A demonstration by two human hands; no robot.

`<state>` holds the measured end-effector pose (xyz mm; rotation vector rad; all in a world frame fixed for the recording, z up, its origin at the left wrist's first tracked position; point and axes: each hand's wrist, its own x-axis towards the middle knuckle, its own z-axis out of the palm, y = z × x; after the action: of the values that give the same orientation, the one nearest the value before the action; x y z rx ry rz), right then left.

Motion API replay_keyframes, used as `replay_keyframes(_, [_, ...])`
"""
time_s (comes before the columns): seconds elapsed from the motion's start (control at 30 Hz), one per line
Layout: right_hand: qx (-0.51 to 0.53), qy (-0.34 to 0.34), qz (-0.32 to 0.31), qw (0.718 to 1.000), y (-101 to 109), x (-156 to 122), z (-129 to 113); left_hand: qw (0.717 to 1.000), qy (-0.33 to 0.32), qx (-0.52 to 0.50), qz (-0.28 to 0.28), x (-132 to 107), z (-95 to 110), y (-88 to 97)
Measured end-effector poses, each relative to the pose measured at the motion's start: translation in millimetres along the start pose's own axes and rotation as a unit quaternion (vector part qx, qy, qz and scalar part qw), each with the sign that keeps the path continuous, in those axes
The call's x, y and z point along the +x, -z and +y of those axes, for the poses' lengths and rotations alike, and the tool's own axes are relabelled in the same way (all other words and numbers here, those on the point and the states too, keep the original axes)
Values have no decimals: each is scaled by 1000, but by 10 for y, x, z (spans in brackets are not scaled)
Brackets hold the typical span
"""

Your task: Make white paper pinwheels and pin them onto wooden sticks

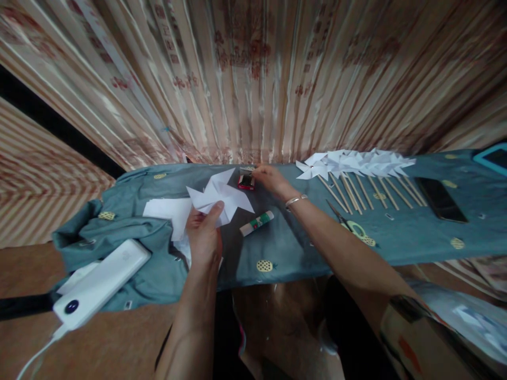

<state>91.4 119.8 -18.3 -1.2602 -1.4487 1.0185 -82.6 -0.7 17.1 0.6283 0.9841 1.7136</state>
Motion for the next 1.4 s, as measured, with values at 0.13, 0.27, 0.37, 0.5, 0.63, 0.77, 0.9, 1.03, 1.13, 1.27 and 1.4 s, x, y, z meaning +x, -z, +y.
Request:
replay_keyframes(0.13, [117, -41, -3, 992, 250, -486, -97, 1000, 3, 11, -10, -37, -6, -21])
replay_keyframes(0.27, [324, -130, -36, 937, 509, -1109, -204, 999, 16, 17, -34, -117, -76, -72])
replay_keyframes(0.37, [390, -184, -30, 901, 631, -1459, -247, 998, 37, 24, -50, -223, -194, -141])
replay_keyframes(0.5, [405, -203, 2, 891, 760, -1726, -188, 992, 51, 74, -86, -377, -381, -256])
replay_keyframes(0.63, [268, -195, 12, 943, 929, -1888, -66, 985, 41, 116, -118, -458, -515, -360])
replay_keyframes(0.77, [-180, -78, -6, 980, 1066, -2010, -47, 980, 22, 146, -130, -460, -628, -426])
replay_keyframes(0.9, [-468, -21, -67, 881, 1061, -2091, -96, 973, 18, 168, -156, -464, -751, -484])
replay_keyframes(1.03, [-553, 40, -99, 827, 1028, -2132, -71, 971, 30, 167, -166, -497, -837, -561])
replay_keyframes(1.13, [-554, 73, -97, 823, 1049, -2150, -21, 973, 51, 154, -163, -528, -861, -618])
replay_keyframes(1.27, [-503, 58, -96, 857, 1100, -2155, -14, 975, 71, 142, -155, -567, -864, -658])
replay_keyframes(1.4, [-400, 8, -48, 915, 1199, -2158, -110, 974, 94, 137, -151, -589, -866, -648])
